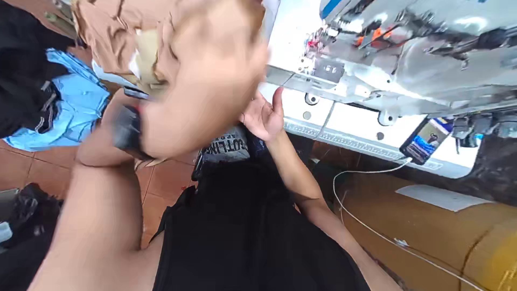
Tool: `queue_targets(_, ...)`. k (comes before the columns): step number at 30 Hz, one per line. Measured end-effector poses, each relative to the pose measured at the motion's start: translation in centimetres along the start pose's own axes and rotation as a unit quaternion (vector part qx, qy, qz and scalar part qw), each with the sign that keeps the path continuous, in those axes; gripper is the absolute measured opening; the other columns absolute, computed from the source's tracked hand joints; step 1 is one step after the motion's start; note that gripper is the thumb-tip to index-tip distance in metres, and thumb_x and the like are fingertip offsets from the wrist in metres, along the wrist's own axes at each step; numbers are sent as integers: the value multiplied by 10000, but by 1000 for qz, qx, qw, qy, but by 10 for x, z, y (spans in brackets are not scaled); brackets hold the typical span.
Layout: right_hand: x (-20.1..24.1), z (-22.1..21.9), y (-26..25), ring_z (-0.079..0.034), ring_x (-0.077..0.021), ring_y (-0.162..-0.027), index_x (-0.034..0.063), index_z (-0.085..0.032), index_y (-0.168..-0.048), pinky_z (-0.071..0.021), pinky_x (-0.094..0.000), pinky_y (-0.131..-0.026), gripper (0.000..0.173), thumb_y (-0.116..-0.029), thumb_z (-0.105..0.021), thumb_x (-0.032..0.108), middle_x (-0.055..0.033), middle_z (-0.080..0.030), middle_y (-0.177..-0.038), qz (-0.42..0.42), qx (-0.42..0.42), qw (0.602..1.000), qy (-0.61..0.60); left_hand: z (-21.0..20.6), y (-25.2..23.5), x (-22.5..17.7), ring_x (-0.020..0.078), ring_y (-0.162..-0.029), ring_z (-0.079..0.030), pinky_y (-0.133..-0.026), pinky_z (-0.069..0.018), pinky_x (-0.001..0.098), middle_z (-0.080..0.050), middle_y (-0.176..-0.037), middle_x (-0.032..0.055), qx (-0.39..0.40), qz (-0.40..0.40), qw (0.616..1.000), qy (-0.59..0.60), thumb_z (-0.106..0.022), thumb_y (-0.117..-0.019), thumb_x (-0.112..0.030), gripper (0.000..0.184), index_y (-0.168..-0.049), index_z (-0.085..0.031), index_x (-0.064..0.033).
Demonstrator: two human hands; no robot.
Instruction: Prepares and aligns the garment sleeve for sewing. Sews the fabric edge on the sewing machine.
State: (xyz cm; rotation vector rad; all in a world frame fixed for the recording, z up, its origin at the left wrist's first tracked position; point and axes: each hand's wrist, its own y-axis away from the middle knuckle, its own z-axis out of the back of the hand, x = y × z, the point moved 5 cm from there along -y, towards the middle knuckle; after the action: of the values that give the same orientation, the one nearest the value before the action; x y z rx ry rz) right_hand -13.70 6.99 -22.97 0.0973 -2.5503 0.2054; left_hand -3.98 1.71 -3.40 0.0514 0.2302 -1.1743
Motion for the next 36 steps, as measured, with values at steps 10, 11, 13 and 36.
queue_targets(10, -56, 43, 73, -707, -130, -907, 45, -545, -1345, -622, -327, -820, 470, -909, -660, -87, -71, -693, -1112, -43, -278, 932, 229, -151, 88, 26, 229, -978, -692, -887, -588, 393, -701, -1089, 166, -78, 115, 956, 257, -619, -960, -30, 206, -1144, -686, 36)
queue_targets(11, -58, 45, 73, -697, -110, -860, 50, -580, -1296, -619, -304, -771, 417, -909, -672, -76, -56, -695, -1062, -32, -294, 925, 238, -164, 85, 30, 268, -1034, -681, -917, -581, 405, -674, -1160, 203, -96, 122, 956, 248, -644, -930, -9, 254, -1175, -660, 55)
queue_targets(13, -60, 45, 72, -671, -76, -823, 60, -622, -1240, -594, -256, -719, 313, -941, -675, -16, -32, -695, -1013, -16, -314, 916, 250, -193, 80, 29, 335, -1115, -639, -956, -561, 440, -603, -1252, 256, -111, 138, 957, 229, -709, -902, -56, 374, -1239, -604, 70)
queue_targets(36, 19, -11, 62, -716, -255, -944, 23, -744, -1092, -603, -372, -741, 234, -861, -716, -8, -147, -719, -1084, 219, -274, 529, 773, -127, 75, 17, 225, -780, -639, -646, -543, 333, -638, -952, 171, -330, 248, 910, 36, -650, -933, -38, 119, -1022, -659, 41)
